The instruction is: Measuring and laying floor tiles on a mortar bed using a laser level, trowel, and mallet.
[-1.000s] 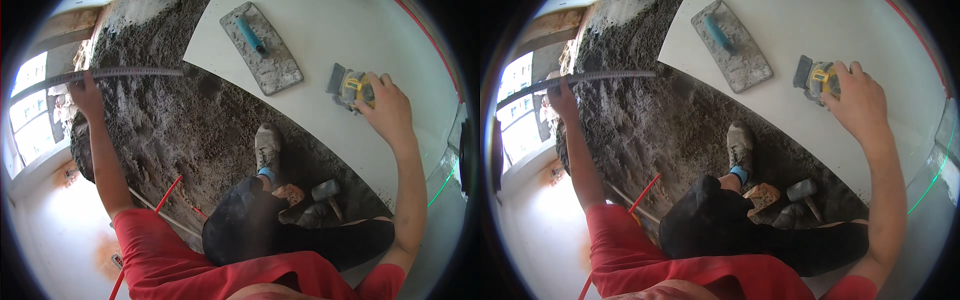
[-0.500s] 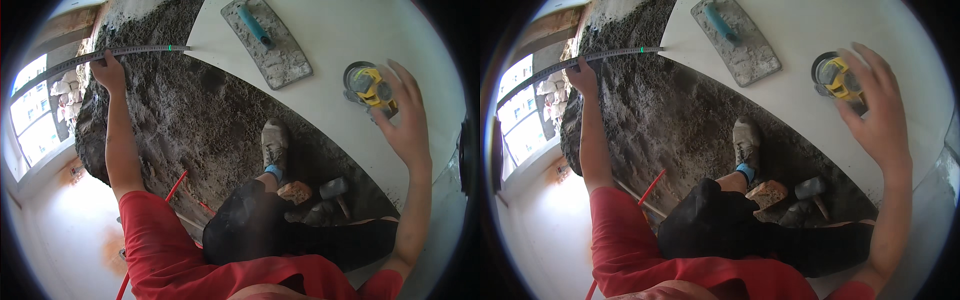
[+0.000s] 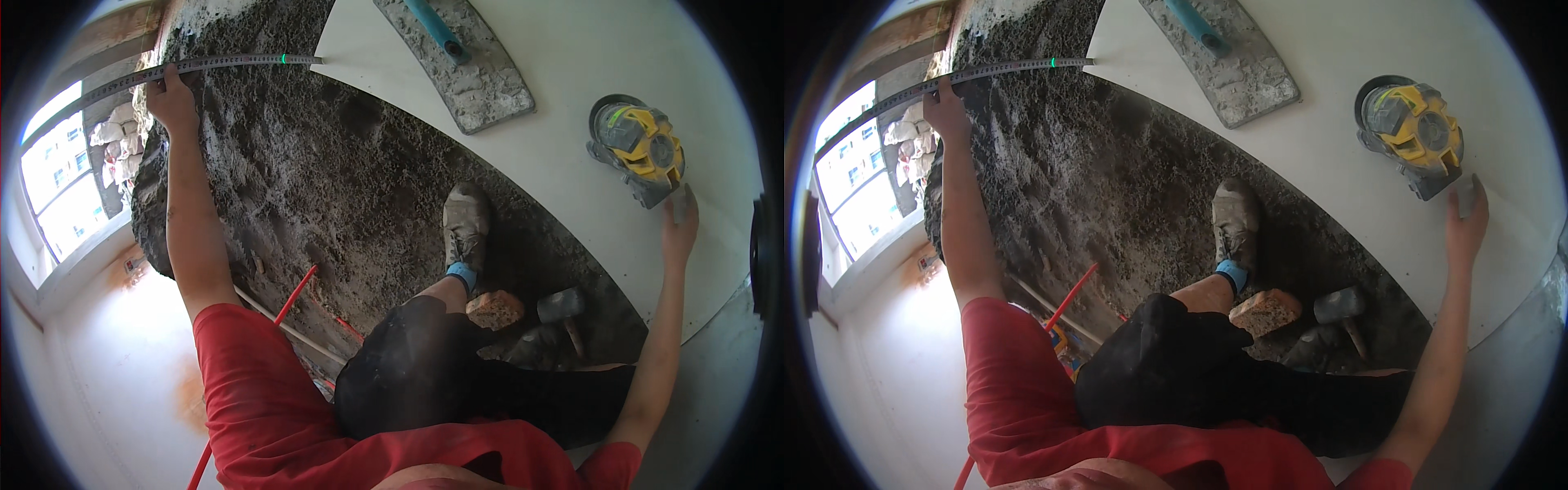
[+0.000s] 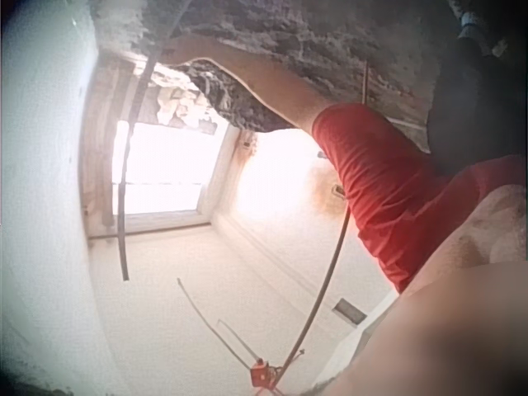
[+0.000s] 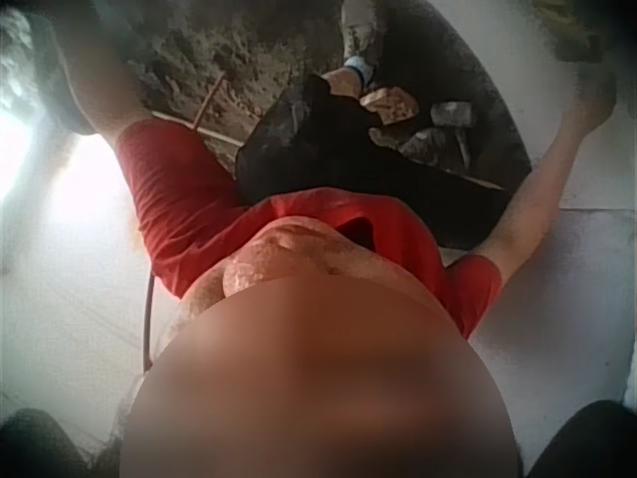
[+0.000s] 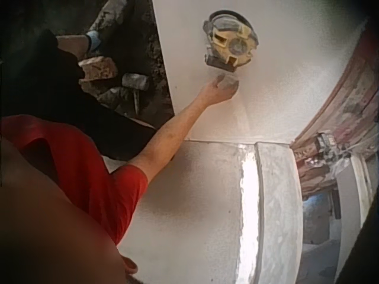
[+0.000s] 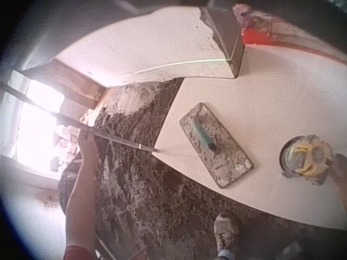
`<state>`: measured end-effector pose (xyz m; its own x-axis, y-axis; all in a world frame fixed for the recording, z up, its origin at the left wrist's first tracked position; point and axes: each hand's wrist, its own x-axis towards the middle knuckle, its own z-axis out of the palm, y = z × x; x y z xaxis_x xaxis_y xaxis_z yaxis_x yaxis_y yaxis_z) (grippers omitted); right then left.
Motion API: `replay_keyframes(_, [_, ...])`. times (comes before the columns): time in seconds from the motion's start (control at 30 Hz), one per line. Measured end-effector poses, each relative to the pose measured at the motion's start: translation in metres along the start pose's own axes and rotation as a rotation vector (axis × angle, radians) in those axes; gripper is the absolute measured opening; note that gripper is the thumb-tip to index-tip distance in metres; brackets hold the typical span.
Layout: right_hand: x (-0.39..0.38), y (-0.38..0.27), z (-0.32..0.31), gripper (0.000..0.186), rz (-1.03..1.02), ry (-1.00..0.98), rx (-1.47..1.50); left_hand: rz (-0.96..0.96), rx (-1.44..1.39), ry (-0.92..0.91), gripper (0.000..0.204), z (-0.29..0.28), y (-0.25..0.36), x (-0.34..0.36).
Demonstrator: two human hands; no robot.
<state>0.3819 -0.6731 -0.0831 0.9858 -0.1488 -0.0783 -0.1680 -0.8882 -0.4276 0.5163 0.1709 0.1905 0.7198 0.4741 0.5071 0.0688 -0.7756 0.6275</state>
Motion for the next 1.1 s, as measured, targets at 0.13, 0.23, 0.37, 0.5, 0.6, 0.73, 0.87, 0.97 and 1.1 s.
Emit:
replay_keyframes(0.13, [-0.016,0.021,0.022,0.055,-0.217,0.099,-0.266,-0.029,0.020,-0.022,0.020,-0.003,0.003,-0.003])
replay_keyframes(0.23, [-0.022,0.017,0.033,0.054,-0.283,0.163,-0.263,-0.025,0.091,-0.017,0.019,-0.019,-0.021,0.013])
replay_keyframes(0.37, [-0.023,0.015,0.039,0.053,-0.303,0.205,-0.252,-0.072,-0.072,-0.005,0.020,-0.020,-0.034,0.021])
replay_keyframes(0.5, [-0.023,0.025,0.046,0.051,-0.317,0.280,-0.277,-0.067,-0.085,-0.031,0.021,-0.014,-0.031,0.019])
replay_keyframes(0.6, [-0.023,0.023,0.046,0.050,-0.322,0.298,-0.279,-0.092,-0.106,-0.035,0.021,-0.012,-0.026,0.018])
replay_keyframes(0.73, [-0.025,0.020,0.048,0.050,-0.321,0.302,-0.297,-0.106,-0.102,-0.041,0.021,-0.014,-0.022,0.018])
replay_keyframes(0.87, [-0.023,0.022,0.045,0.050,-0.323,0.293,-0.278,-0.101,-0.073,-0.033,0.022,-0.012,-0.020,0.014])
replay_keyframes(0.97, [-0.024,0.023,0.047,0.049,-0.317,0.290,-0.272,-0.080,-0.070,-0.035,0.023,-0.015,-0.024,0.019])
replay_keyframes(1.1, [-0.024,0.024,0.048,0.049,-0.313,0.294,-0.261,-0.094,-0.074,-0.024,0.024,-0.014,-0.025,0.016])
